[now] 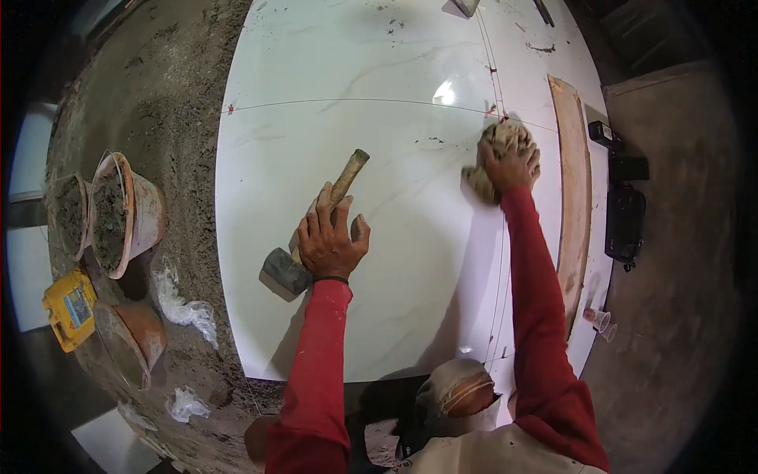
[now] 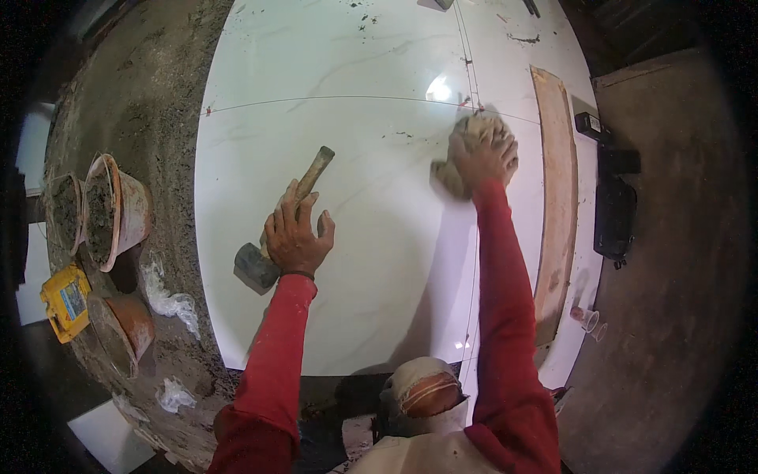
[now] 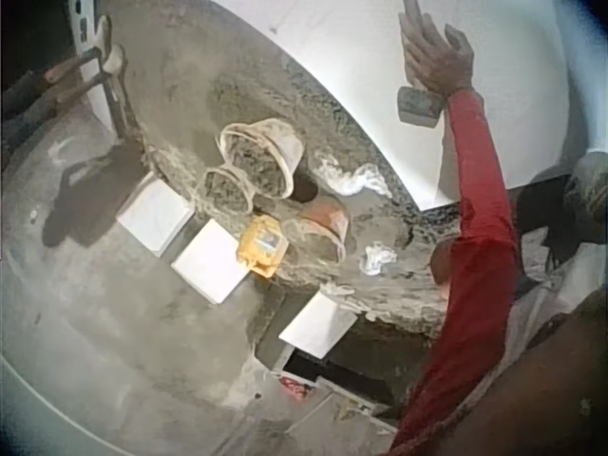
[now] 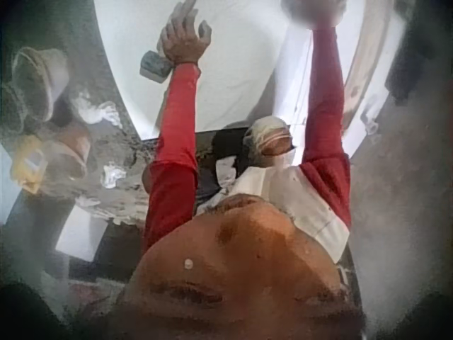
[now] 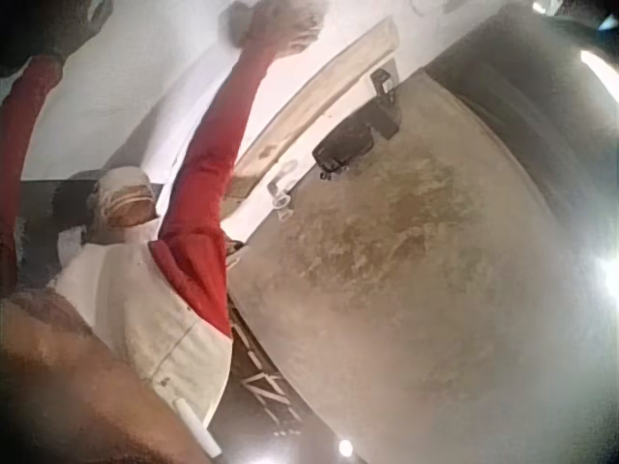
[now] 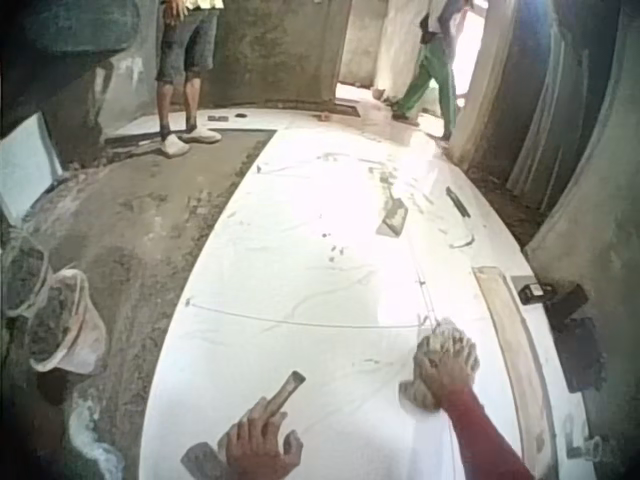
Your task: The person applies mortar to a section of floor using a trowel, positions a large floor tile, and taps the tile surface with a rubber mallet. They also wipe the tile clean with a cloth and use a smaller tool to scrape mortar along the edges.
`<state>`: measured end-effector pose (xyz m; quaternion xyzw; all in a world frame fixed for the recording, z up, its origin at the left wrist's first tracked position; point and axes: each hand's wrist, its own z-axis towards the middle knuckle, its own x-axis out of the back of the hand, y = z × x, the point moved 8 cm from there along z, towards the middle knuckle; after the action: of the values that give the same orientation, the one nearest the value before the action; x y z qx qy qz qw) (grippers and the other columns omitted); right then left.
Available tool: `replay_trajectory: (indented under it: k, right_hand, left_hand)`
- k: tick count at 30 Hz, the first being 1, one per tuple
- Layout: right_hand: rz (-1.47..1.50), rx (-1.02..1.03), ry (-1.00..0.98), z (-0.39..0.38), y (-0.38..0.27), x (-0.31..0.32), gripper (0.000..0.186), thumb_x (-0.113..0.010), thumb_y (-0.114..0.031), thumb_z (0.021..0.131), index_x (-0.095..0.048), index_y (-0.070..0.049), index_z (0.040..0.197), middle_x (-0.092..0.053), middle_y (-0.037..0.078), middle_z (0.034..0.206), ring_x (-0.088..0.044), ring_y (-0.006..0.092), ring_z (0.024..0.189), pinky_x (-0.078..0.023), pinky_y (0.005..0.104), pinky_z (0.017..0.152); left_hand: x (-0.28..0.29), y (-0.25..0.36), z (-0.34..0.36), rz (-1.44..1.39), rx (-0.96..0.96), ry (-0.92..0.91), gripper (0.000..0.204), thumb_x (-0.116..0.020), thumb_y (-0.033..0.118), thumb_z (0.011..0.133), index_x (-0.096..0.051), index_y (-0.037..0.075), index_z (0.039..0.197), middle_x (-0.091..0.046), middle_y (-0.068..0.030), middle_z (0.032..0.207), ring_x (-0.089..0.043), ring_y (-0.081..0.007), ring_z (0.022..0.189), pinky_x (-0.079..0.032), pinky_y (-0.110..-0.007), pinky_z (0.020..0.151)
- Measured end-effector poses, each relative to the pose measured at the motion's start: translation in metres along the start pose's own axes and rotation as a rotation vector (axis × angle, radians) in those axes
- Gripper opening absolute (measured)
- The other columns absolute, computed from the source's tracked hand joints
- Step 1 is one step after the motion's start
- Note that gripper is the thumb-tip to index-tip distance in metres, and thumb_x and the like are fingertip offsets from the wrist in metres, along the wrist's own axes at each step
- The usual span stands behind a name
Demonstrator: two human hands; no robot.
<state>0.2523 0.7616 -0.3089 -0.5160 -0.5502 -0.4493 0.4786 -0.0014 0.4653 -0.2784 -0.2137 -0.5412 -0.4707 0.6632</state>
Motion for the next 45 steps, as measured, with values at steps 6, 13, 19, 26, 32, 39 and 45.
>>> replay_trajectory:
  k: [6, 13, 19, 26, 32, 39, 45]
  right_hand:
    - [0.033, 0.215, -0.051, 0.018, -0.004, -0.007, 0.101, -0.046, -0.078, 0.084, -0.023, -0.015, 0.160, -0.013, 0.023, 0.165, -0.002, 0.0412, 0.153, -0.006, 0.0574, 0.121]
    - [-0.067, 0.164, -0.048, 0.039, -0.001, 0.009, 0.098, -0.045, -0.077, 0.086, -0.027, -0.015, 0.159, -0.013, 0.023, 0.165, -0.009, 0.0420, 0.152, -0.009, 0.0525, 0.122]
    - [0.044, 0.361, 0.101, -0.019, 0.004, -0.006, 0.087, -0.046, -0.070, 0.091, -0.038, -0.012, 0.154, -0.019, 0.021, 0.163, -0.014, 0.0395, 0.151, -0.011, 0.0523, 0.121]
    - [-0.003, 0.157, -0.046, 0.017, -0.005, 0.006, 0.096, -0.046, -0.071, 0.088, -0.026, -0.007, 0.158, -0.017, 0.023, 0.164, -0.012, 0.0404, 0.152, -0.010, 0.0517, 0.122]
    - [0.028, 0.456, 0.058, 0.013, 0.006, -0.006, 0.086, -0.049, -0.068, 0.090, -0.032, -0.018, 0.157, -0.019, 0.018, 0.164, -0.013, 0.0381, 0.152, -0.012, 0.0488, 0.123]
    - [0.029, -0.211, 0.018, 0.030, 0.142, -0.017, 0.062, -0.058, -0.053, 0.091, -0.051, -0.022, 0.145, -0.037, 0.021, 0.154, -0.030, 0.0423, 0.143, -0.025, 0.0556, 0.115]
    - [0.020, 0.355, 0.417, -0.022, -0.032, -0.001, 0.069, -0.051, -0.052, 0.095, -0.037, -0.020, 0.154, -0.023, 0.030, 0.159, -0.020, 0.0445, 0.148, -0.017, 0.0596, 0.118]
  left_hand:
    - [0.000, -0.009, 0.000, 0.004, 0.000, 0.012, 0.038, -0.070, 0.030, 0.079, -0.063, 0.022, 0.116, -0.055, -0.0037, 0.140, -0.058, -0.0230, 0.116, -0.043, -0.039, 0.095]
    - [0.001, -0.001, 0.002, 0.005, -0.024, 0.027, 0.037, -0.069, 0.031, 0.081, -0.062, 0.021, 0.116, -0.055, -0.0037, 0.140, -0.059, -0.0239, 0.115, -0.043, -0.039, 0.095]
    - [0.003, -0.009, 0.000, 0.011, -0.011, 0.028, 0.037, -0.069, 0.030, 0.081, -0.062, 0.021, 0.116, -0.055, -0.0040, 0.139, -0.059, -0.0240, 0.114, -0.043, -0.039, 0.095]
    - [0.002, -0.002, 0.000, 0.008, -0.013, 0.034, 0.037, -0.069, 0.029, 0.080, -0.062, 0.022, 0.116, -0.055, -0.0042, 0.140, -0.059, -0.0237, 0.116, -0.043, -0.039, 0.095]
    - [0.003, -0.005, 0.000, -0.003, 0.007, 0.027, 0.035, -0.069, 0.029, 0.080, -0.063, 0.021, 0.115, -0.056, -0.0042, 0.139, -0.058, -0.0240, 0.117, -0.042, -0.039, 0.095]
    - [-0.002, -0.001, 0.001, -0.020, 0.011, 0.018, 0.037, -0.068, 0.029, 0.080, -0.063, 0.021, 0.115, -0.056, -0.0041, 0.138, -0.059, -0.0242, 0.115, -0.043, -0.039, 0.094]
    - [0.000, -0.006, 0.000, 0.009, -0.004, 0.011, 0.037, -0.069, 0.029, 0.079, -0.064, 0.021, 0.114, -0.056, -0.0036, 0.138, -0.059, -0.0237, 0.114, -0.044, -0.039, 0.094]
